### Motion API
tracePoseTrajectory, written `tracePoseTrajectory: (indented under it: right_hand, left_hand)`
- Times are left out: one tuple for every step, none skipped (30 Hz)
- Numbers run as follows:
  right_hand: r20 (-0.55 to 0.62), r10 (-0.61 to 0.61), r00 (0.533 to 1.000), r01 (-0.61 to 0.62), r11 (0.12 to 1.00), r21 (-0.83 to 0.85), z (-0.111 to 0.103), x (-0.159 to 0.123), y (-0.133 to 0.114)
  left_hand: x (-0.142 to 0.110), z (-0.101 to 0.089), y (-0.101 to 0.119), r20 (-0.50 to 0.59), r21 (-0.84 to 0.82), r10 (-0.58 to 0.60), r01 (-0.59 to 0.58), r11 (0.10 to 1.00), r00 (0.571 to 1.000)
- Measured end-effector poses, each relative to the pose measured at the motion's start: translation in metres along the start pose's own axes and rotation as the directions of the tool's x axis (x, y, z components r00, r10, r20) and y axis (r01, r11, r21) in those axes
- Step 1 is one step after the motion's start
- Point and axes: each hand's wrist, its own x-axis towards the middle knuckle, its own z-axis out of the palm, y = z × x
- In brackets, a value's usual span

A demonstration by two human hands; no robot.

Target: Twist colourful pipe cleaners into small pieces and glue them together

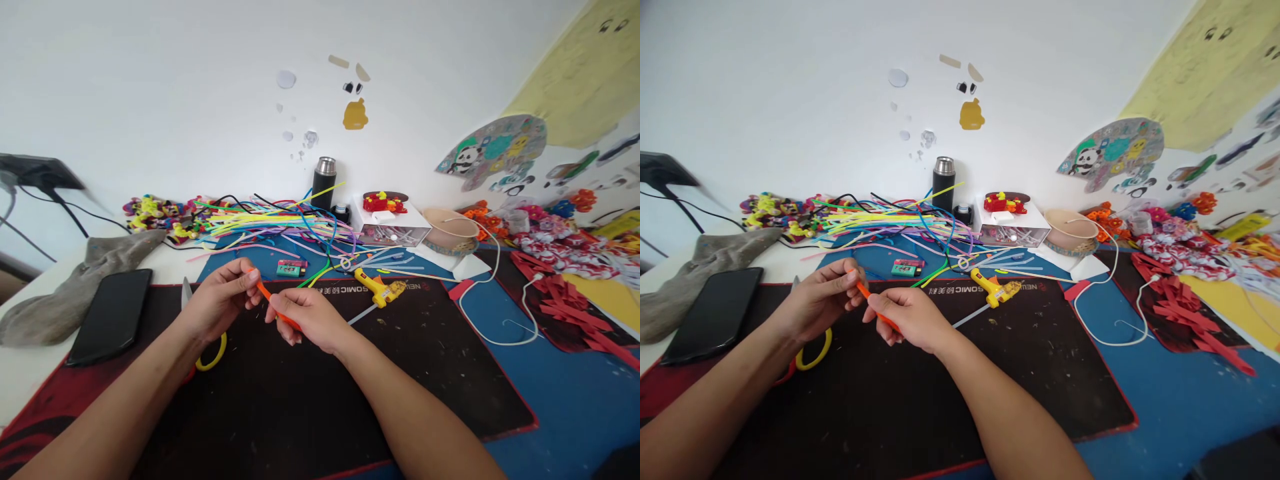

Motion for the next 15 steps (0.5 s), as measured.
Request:
tracePoseTrajectory:
  right_hand:
    - [-0.008, 0.000, 1.000, 0.000, 1.000, -0.006, -0.0004, 0.0005, 0.0007]
    - [-0.015, -0.004, 1.000, 0.004, 1.000, -0.009, -0.0008, 0.0010, 0.0015]
    - [-0.019, -0.009, 1.000, 0.009, 1.000, -0.009, -0.0012, 0.0017, 0.0027]
    - [-0.024, -0.017, 1.000, 0.017, 1.000, -0.012, -0.0015, 0.0025, 0.0041]
    - [-0.029, -0.027, 0.999, 0.026, 0.999, -0.024, -0.0019, 0.0032, 0.0056]
    - [-0.038, -0.036, 0.999, 0.035, 0.998, -0.050, -0.0021, 0.0039, 0.0073]
    - [-0.048, -0.045, 0.998, 0.041, 0.995, -0.086, -0.0022, 0.0046, 0.0088]
    - [-0.059, -0.051, 0.997, 0.043, 0.991, -0.129, -0.0022, 0.0051, 0.0100]
    - [-0.073, -0.054, 0.996, 0.042, 0.985, -0.167, -0.0021, 0.0054, 0.0106]
    - [-0.088, -0.054, 0.995, 0.036, 0.980, -0.194, -0.0022, 0.0056, 0.0106]
    - [-0.102, -0.049, 0.994, 0.028, 0.979, -0.203, -0.0023, 0.0057, 0.0100]
    - [-0.117, -0.045, 0.992, 0.021, 0.980, -0.197, -0.0027, 0.0057, 0.0088]
    - [-0.131, -0.044, 0.990, 0.019, 0.983, -0.182, -0.0034, 0.0056, 0.0073]
    - [-0.146, -0.050, 0.988, 0.025, 0.986, -0.168, -0.0043, 0.0054, 0.0058]
    - [-0.161, -0.062, 0.985, 0.036, 0.987, -0.156, -0.0055, 0.0053, 0.0045]
  left_hand:
    - [0.0002, 0.0005, -0.0001, -0.024, -0.009, 0.015, -0.015, 1.000, 1.000]
    - [0.0005, 0.0008, -0.0001, -0.050, -0.018, 0.029, -0.030, 0.999, 0.998]
    - [0.0007, 0.0009, -0.0002, -0.076, -0.024, 0.041, -0.043, 0.999, 0.996]
    - [0.0010, 0.0009, -0.0002, -0.099, -0.026, 0.049, -0.052, 0.998, 0.994]
    - [0.0013, 0.0007, -0.0002, -0.118, -0.024, 0.056, -0.059, 0.998, 0.991]
    - [0.0016, 0.0003, -0.0003, -0.133, -0.019, 0.061, -0.064, 0.998, 0.989]
    - [0.0019, -0.0002, -0.0002, -0.147, -0.014, 0.069, -0.071, 0.997, 0.987]
    - [0.0023, -0.0008, -0.0001, -0.158, -0.011, 0.079, -0.082, 0.997, 0.984]
    - [0.0027, -0.0013, 0.0001, -0.167, -0.012, 0.092, -0.095, 0.995, 0.982]
    - [0.0031, -0.0017, 0.0002, -0.174, -0.017, 0.104, -0.109, 0.994, 0.979]
    - [0.0034, -0.0019, 0.0004, -0.182, -0.024, 0.115, -0.122, 0.992, 0.976]
    - [0.0036, -0.0018, 0.0005, -0.188, -0.032, 0.122, -0.130, 0.991, 0.975]
    - [0.0036, -0.0016, 0.0004, -0.191, -0.037, 0.124, -0.134, 0.990, 0.974]
    - [0.0034, -0.0011, 0.0001, -0.192, -0.037, 0.126, -0.136, 0.990, 0.973]
    - [0.0029, -0.0005, -0.0004, -0.198, -0.029, 0.132, -0.140, 0.990, 0.971]
